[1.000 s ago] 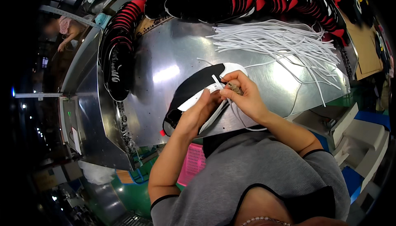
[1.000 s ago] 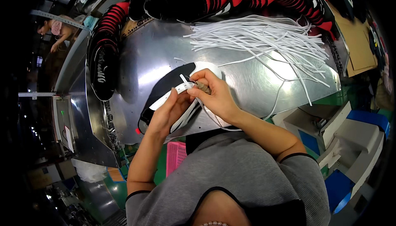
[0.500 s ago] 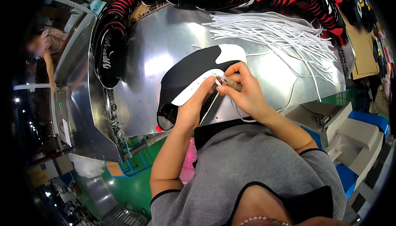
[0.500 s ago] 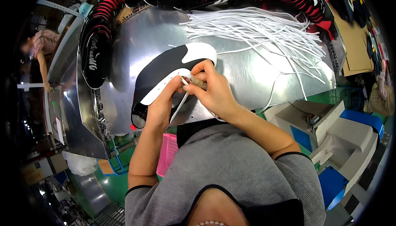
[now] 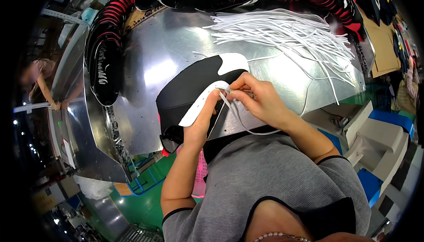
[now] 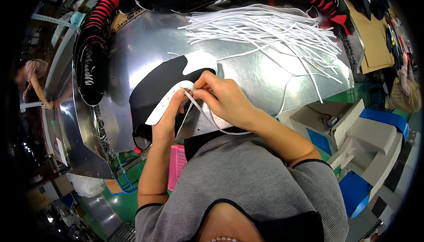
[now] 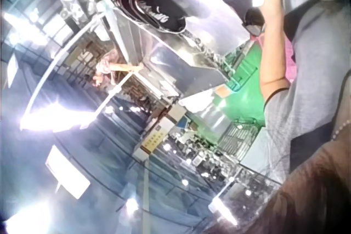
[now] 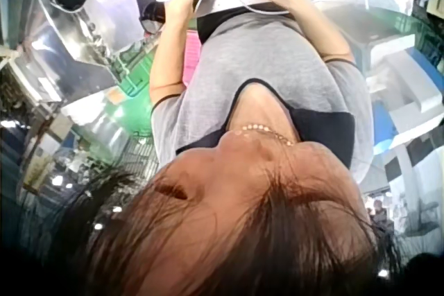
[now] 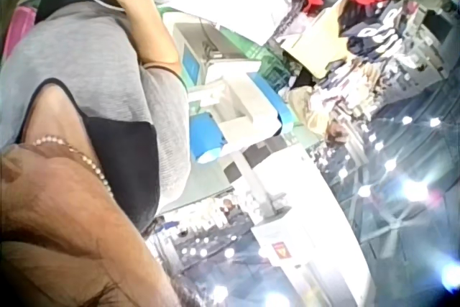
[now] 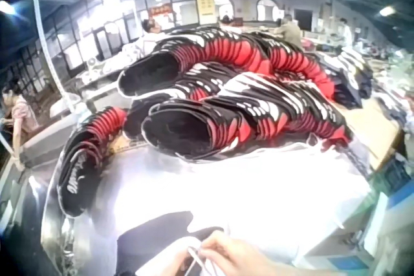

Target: The person laces shoe uppers by threading laces through the slots using a small hand tool and their fingers, then sets each finished shoe upper onto a stack and begins lacing the next one.

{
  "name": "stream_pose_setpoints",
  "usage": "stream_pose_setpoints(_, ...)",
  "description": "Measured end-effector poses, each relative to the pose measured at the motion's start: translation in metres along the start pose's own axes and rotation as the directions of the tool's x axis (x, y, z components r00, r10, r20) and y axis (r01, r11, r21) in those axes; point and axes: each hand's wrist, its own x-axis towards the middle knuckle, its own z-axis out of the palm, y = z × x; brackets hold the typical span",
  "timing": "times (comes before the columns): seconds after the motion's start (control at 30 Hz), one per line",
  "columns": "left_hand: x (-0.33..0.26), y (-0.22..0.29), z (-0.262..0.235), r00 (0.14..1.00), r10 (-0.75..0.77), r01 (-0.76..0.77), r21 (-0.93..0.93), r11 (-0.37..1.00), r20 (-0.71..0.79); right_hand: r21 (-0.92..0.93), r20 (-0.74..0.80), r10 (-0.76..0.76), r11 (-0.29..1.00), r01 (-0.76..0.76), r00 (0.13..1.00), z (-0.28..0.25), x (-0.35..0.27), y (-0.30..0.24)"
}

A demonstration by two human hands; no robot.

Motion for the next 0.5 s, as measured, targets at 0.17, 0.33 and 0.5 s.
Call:
stream_pose_setpoints(0.17, 0.006, -0.004, 0.008, 0.981, 0.194, -0.188, 0.159, 0.969, -0.024, -0.051, -0.002, 0.064, 0.997, -0.064, 0.998, -0.005, 0.008, -0.005)
stream_pose_setpoints(0.33, 0.004, 0.023, 0.015, 0.684, 0.635, -0.645, 0.704, 0.298, 0.359, -0.436, 0.079, 0.397, 0.839, -0.327, 0.914, -0.001, 0.020, -0.006)
stream_pose_setpoints(0.5, -0.005, -0.016, -0.015, 0.799, 0.583, -0.528, 0.636, 0.563, 0.148, -0.281, 0.181, 0.144, 0.956, -0.089, 0.973, 0.040, 0.024, 0.012)
